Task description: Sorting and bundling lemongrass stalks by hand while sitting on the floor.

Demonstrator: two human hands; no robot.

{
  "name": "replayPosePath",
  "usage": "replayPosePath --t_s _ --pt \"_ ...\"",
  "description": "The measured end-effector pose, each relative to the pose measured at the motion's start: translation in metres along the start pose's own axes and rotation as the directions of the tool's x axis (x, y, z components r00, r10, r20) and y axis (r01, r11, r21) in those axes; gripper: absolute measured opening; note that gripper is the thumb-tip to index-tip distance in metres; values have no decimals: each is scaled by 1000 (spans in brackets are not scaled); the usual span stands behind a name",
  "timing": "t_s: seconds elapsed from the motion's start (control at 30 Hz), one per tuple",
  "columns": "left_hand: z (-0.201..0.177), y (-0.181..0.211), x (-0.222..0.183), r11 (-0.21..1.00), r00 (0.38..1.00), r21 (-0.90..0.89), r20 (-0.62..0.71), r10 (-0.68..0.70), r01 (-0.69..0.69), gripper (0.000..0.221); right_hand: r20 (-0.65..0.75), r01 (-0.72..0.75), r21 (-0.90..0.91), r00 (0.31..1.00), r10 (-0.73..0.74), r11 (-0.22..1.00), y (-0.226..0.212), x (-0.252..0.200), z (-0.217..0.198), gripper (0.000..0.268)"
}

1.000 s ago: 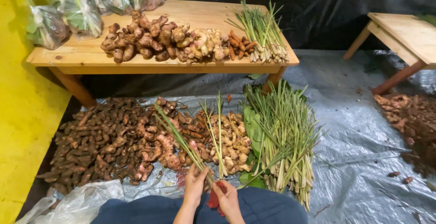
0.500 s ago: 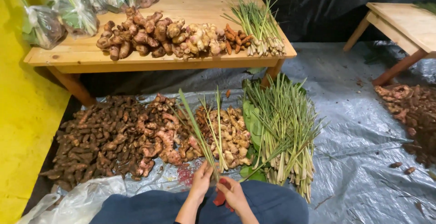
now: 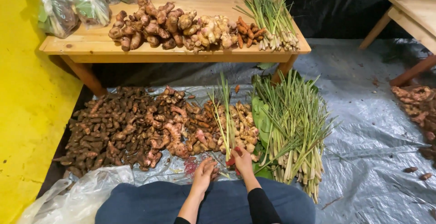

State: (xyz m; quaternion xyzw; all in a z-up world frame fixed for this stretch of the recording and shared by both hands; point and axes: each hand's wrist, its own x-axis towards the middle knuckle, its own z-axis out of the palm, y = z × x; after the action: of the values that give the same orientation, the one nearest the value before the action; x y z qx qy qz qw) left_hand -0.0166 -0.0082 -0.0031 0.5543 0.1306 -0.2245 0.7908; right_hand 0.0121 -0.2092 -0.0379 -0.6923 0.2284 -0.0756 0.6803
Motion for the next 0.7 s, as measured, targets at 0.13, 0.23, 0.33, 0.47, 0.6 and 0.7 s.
replayPosePath --t_s 0.13,0.23,0.33,0.47,0.6,0.7 --pt "-9 -16 8 1000 999 0 -38 8 -8 40 -57 99 -393 990 -131 914 41 12 9 24" --pt "-14 -27 10 1000 1000 -17 -27 16 -17 40 -71 90 -511 987 -146 855 26 -5 11 22" --pt "-14 -30 12 994 997 106 -65 31 -24 40 -33 73 -587 993 -113 806 6 -12 3 30" --pt "-13 -43 14 998 998 46 -51 32 -30 40 -189 30 -597 966 -178 801 -14 -14 -25 39" --pt "-3 -29 5 996 999 94 -51 9 -5 39 -341 14 -714 866 -365 700 1 -6 -67 28" --pt "7 -21 -4 995 999 90 -42 -29 33 39 -400 -147 -728 884 -241 670 -7 -18 -82 28"
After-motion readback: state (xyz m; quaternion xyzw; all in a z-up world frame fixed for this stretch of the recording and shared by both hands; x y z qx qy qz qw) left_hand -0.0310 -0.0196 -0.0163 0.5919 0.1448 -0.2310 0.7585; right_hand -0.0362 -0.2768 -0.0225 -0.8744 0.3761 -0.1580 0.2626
